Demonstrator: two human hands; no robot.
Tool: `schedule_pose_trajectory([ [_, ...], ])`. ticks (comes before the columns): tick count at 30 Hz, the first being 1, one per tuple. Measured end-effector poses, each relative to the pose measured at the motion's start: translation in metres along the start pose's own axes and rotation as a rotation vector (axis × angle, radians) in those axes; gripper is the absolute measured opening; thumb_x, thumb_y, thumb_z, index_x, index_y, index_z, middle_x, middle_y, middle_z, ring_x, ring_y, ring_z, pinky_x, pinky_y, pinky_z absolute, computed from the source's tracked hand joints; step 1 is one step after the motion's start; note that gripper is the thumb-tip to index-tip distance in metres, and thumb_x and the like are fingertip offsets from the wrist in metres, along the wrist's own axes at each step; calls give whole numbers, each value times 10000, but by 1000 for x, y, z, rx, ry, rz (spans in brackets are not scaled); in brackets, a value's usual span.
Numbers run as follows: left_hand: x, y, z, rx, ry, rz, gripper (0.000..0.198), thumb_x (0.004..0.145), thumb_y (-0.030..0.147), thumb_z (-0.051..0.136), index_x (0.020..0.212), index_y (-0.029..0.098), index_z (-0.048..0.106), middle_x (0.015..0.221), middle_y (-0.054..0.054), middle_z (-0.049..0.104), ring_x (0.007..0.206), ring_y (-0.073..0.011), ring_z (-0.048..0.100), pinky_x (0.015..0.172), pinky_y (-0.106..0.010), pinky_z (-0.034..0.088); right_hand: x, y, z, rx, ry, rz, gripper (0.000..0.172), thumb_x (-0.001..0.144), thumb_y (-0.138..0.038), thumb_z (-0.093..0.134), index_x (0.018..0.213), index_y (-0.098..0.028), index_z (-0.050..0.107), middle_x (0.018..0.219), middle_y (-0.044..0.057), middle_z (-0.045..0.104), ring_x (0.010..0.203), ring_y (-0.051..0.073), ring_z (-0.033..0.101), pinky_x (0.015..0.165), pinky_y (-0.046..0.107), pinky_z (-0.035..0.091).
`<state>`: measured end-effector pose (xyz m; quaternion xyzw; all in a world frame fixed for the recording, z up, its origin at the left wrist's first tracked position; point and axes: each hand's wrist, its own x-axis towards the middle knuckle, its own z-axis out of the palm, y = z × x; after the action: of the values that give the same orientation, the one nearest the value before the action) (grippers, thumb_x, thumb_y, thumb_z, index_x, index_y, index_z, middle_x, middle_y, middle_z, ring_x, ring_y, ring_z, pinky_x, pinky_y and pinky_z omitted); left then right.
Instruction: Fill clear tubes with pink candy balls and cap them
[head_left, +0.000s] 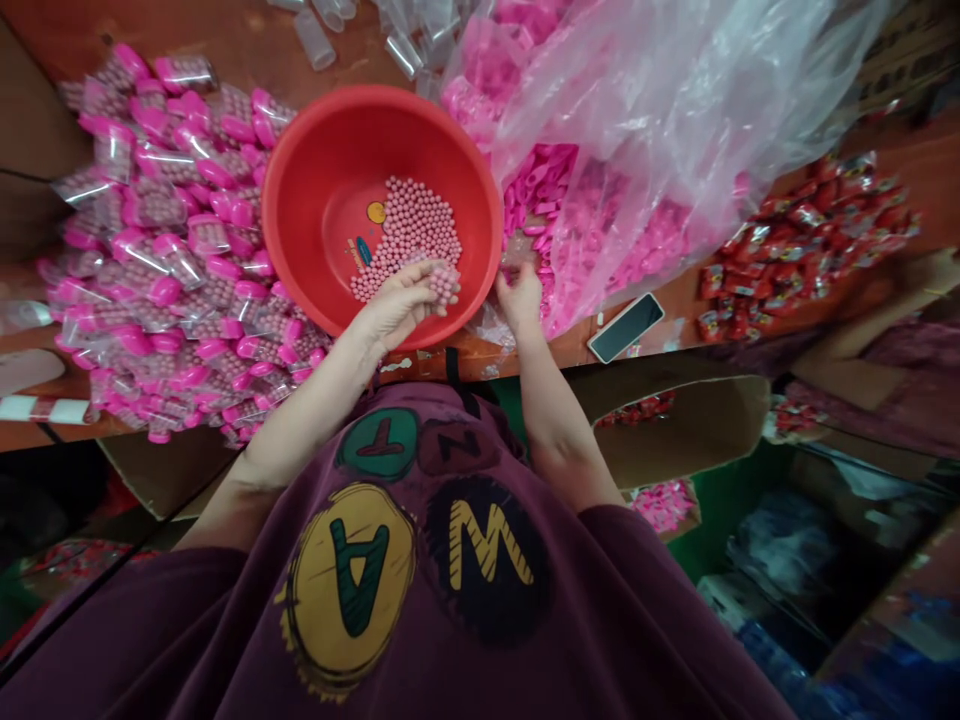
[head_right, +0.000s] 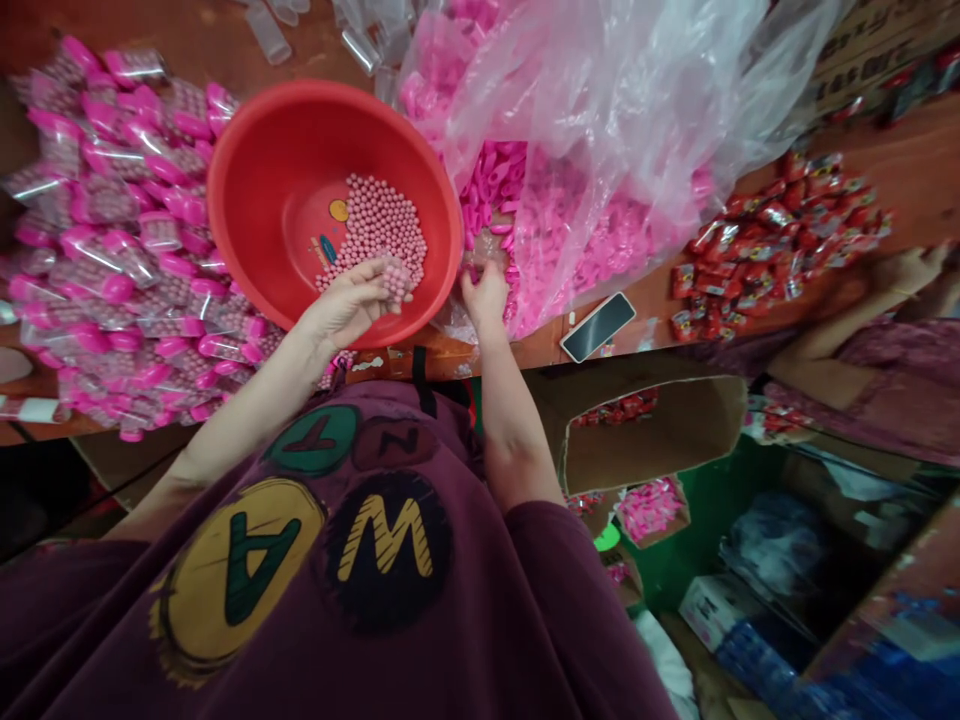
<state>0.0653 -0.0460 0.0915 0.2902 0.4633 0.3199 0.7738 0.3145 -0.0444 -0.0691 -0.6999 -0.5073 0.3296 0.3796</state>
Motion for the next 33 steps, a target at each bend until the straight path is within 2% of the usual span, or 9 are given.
schedule_pose_trajectory([
  [2,-2,1,0,-33,-11,18,552,713,53,641,1253,167,668,1126,-76,781,903,-146,749,747,-244,580,-5,-16,-3,56,255,130,385,932,-535,644,1098,-192,590,1079,122,722,1015,235,703,1028,482,600],
  [4,-3,-1,-3,-59,-19,49,503,765,80,665,1258,170,687,1175,-84,780,927,-146,752,769,-254,588,-10,-43,-5,190,328,121,476,920,-580,668,1199,-204,581,1164,112,704,1021,228,716,985,468,619],
  [6,-3,-4,-6,-75,-18,83,363,850,166,720,1213,176,718,1179,-86,782,913,-140,743,768,-257,583,-18,-78,-7,297,192,-4,508,928,-625,680,1258,-250,588,1234,90,692,1066,224,721,1000,472,622],
  [8,-3,-6,-7,-86,-5,117,251,904,253,766,1143,181,744,1131,-76,791,871,-124,724,743,-242,563,-30,-117,-6,267,36,-163,464,947,-627,690,1238,-270,642,1237,74,700,1169,229,695,1112,491,577],
  [11,-3,-7,-7,-94,30,157,166,928,272,786,1068,183,767,980,-39,790,779,-96,677,689,-209,518,-51,-165,-3,113,-52,-357,416,1000,-607,636,1249,-279,696,1200,72,703,1176,235,676,1144,508,561],
  [13,-6,-5,-7,-97,50,167,144,938,261,781,1062,188,771,908,-20,774,743,-90,656,667,-203,497,-62,-182,-1,48,-71,-410,399,1043,-572,579,1295,-292,709,1222,82,698,1182,238,672,1135,510,570],
  [24,-29,7,-9,-102,17,198,179,976,291,761,1138,217,738,985,-20,764,740,-103,676,720,-254,557,-71,-198,-2,70,-42,-387,343,1053,-543,563,1161,-293,771,1129,68,750,1115,243,698,1096,511,580],
  [29,-28,6,-3,-117,0,206,163,1005,277,720,1150,203,728,969,-25,744,729,-95,658,684,-237,539,-80,-201,2,64,35,-376,359,1069,-536,531,1174,-288,767,1134,79,732,1125,255,702,1108,543,578],
  [33,-31,2,1,-111,49,220,155,1035,290,667,1154,212,730,951,-20,717,753,-94,644,719,-242,544,-85,-200,0,-7,-23,-417,409,1090,-520,463,1259,-285,752,1228,104,716,1225,285,683,1183,597,543],
])
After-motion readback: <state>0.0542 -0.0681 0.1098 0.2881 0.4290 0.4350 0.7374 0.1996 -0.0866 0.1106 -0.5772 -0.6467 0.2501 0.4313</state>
